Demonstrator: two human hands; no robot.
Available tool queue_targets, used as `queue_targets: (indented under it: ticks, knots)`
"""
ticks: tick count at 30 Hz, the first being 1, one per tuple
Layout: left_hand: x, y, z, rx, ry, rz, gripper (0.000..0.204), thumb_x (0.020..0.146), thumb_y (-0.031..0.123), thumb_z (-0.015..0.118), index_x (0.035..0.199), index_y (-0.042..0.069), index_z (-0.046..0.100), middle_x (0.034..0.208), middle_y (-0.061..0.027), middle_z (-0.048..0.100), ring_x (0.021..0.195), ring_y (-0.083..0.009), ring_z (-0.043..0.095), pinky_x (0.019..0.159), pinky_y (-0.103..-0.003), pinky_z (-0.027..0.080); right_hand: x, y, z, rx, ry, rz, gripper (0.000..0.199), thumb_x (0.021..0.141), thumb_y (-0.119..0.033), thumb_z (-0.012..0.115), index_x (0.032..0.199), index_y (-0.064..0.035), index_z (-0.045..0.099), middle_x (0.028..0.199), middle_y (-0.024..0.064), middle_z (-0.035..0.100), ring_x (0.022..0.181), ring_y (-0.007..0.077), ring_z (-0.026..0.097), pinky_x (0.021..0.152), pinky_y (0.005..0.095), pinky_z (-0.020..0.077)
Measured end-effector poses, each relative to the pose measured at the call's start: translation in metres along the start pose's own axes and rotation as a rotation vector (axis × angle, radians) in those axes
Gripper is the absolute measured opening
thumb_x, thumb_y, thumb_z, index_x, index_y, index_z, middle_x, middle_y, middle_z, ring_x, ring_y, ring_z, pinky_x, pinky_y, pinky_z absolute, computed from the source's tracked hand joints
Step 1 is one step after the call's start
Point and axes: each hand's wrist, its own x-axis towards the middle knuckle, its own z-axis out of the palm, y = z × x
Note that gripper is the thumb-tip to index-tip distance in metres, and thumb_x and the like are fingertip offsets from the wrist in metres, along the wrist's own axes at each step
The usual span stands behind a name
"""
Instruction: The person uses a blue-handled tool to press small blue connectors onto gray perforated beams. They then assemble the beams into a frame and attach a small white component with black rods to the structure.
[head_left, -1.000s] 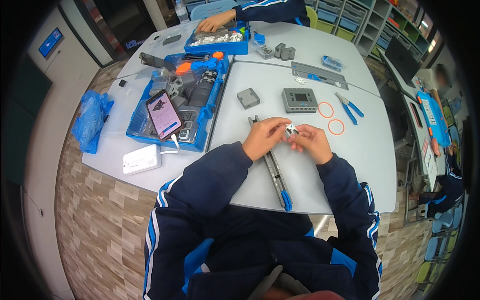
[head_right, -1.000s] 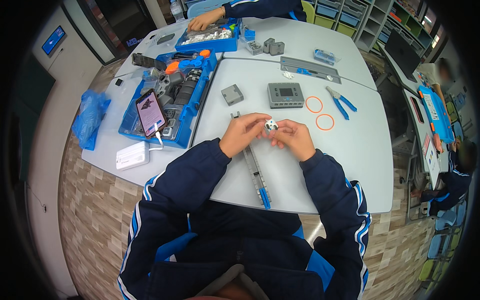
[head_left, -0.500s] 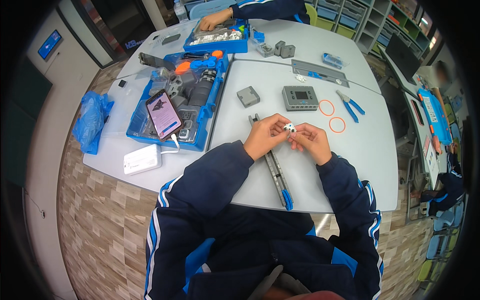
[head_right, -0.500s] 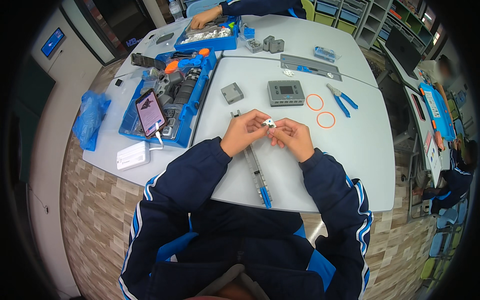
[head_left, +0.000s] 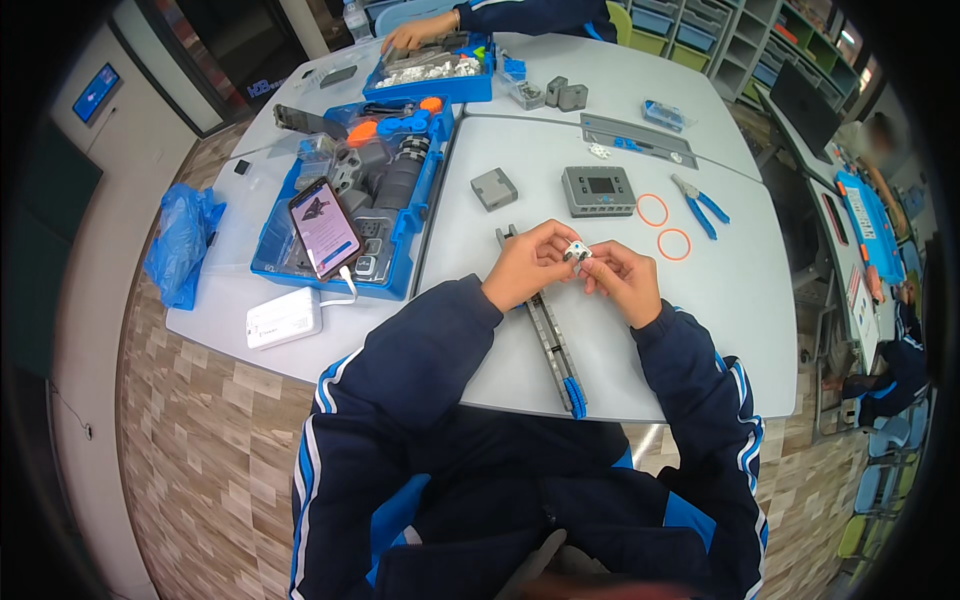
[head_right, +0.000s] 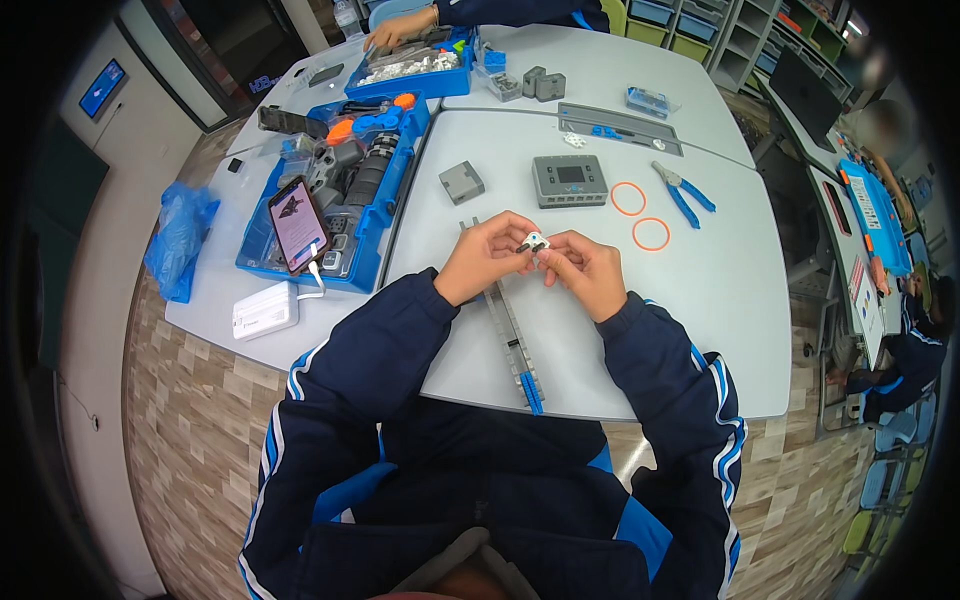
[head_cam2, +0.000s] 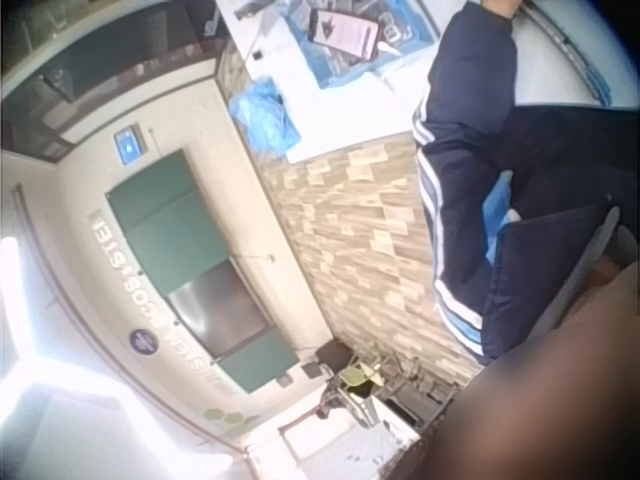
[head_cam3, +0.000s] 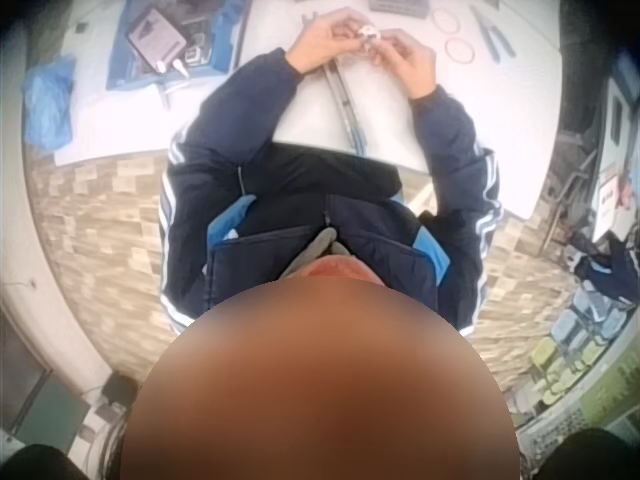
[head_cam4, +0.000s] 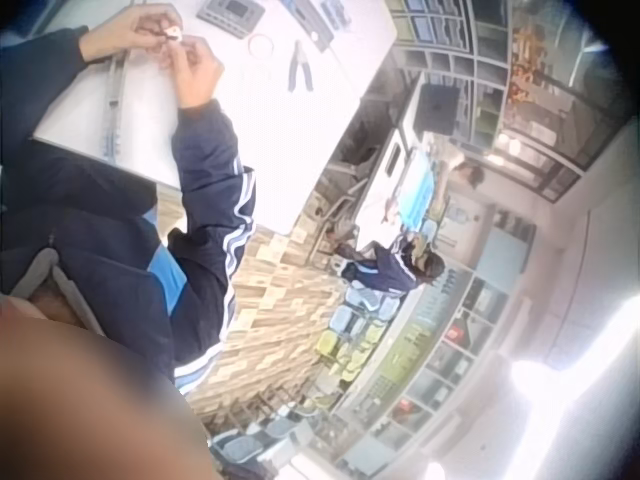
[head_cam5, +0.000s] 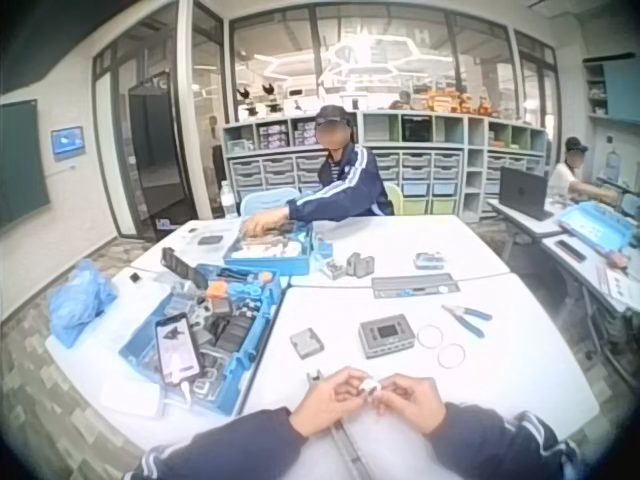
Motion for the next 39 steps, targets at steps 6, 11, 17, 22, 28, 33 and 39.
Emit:
queue_targets:
  ticks: [6,11,17,22,28,33,39]
  knots:
    - [0.001,-0.004,0.001,-0.036,0.018,0.026,0.027,0.087,0.000,0.065,0.112,0.001,0.057,0.097,-0.0060,0.065,0.088,-0.0109,0.065,0.073,-0.025,0.054,0.002,0.006,0.003,0.127,-0.002,0.021,0.016,0.095,-0.010,0.062,0.101,0.0043,0.064,0.082,0.0082,0.069,0.065,0.0099,0.063,0.053,0.0214,0.0424]
    - [0.002,-0.007,0.002,-0.177,0.027,0.040,0.027,0.086,-0.001,0.065,0.113,0.000,0.058,0.094,-0.0049,0.064,0.082,-0.0098,0.064,0.070,-0.023,0.052,0.003,0.009,0.003,0.206,0.008,0.048,0.014,0.096,-0.010,0.061,0.099,0.0037,0.062,0.081,0.0071,0.067,0.065,0.0101,0.061,0.054,0.0211,0.0423]
    - [0.002,-0.006,0.003,-0.132,0.045,0.012,0.028,0.090,0.003,0.064,0.118,0.003,0.059,0.102,-0.0020,0.065,0.091,-0.0081,0.061,0.076,-0.023,0.047,0.004,0.011,-0.001,0.328,-0.053,0.051,0.015,0.096,-0.014,0.062,0.099,0.0016,0.062,0.087,0.0104,0.069,0.070,0.0122,0.063,0.060,0.0236,0.0451]
    - [0.001,-0.003,0.002,-0.212,0.036,-0.002,0.028,0.090,0.005,0.066,0.117,0.003,0.059,0.102,-0.0017,0.065,0.090,-0.0068,0.059,0.076,-0.023,0.046,0.005,0.011,0.001,0.355,-0.063,0.063,0.016,0.097,-0.015,0.063,0.099,0.0007,0.063,0.088,0.0112,0.070,0.071,0.0130,0.064,0.060,0.0244,0.0454]
    - [0.001,-0.004,0.003,-0.117,0.042,0.033,0.025,0.090,0.004,0.066,0.114,0.002,0.058,0.102,-0.0038,0.065,0.091,-0.0089,0.061,0.076,-0.024,0.049,0.005,0.012,0.000,0.350,-0.062,0.051,0.017,0.097,-0.016,0.063,0.099,0.0011,0.062,0.087,0.0109,0.069,0.070,0.0127,0.063,0.060,0.0243,0.0454]
    - [0.000,-0.004,0.004,-0.112,0.028,0.041,0.022,0.089,0.004,0.067,0.108,0.001,0.057,0.103,-0.0062,0.066,0.093,-0.0117,0.064,0.077,-0.026,0.052,0.004,0.011,0.000,0.299,-0.079,0.056,0.012,0.098,-0.012,0.059,0.098,-0.0001,0.061,0.088,0.0084,0.068,0.071,0.0108,0.061,0.060,0.0225,0.0437]
    - [0.000,-0.005,0.007,-0.092,0.071,0.032,0.023,0.083,-0.001,0.070,0.102,0.000,0.058,0.094,-0.0069,0.066,0.087,-0.0108,0.066,0.076,-0.024,0.055,0.002,0.013,0.000,0.299,-0.077,0.064,0.011,0.097,-0.011,0.059,0.098,0.0001,0.060,0.088,0.0086,0.067,0.071,0.0109,0.060,0.059,0.0228,0.0437]
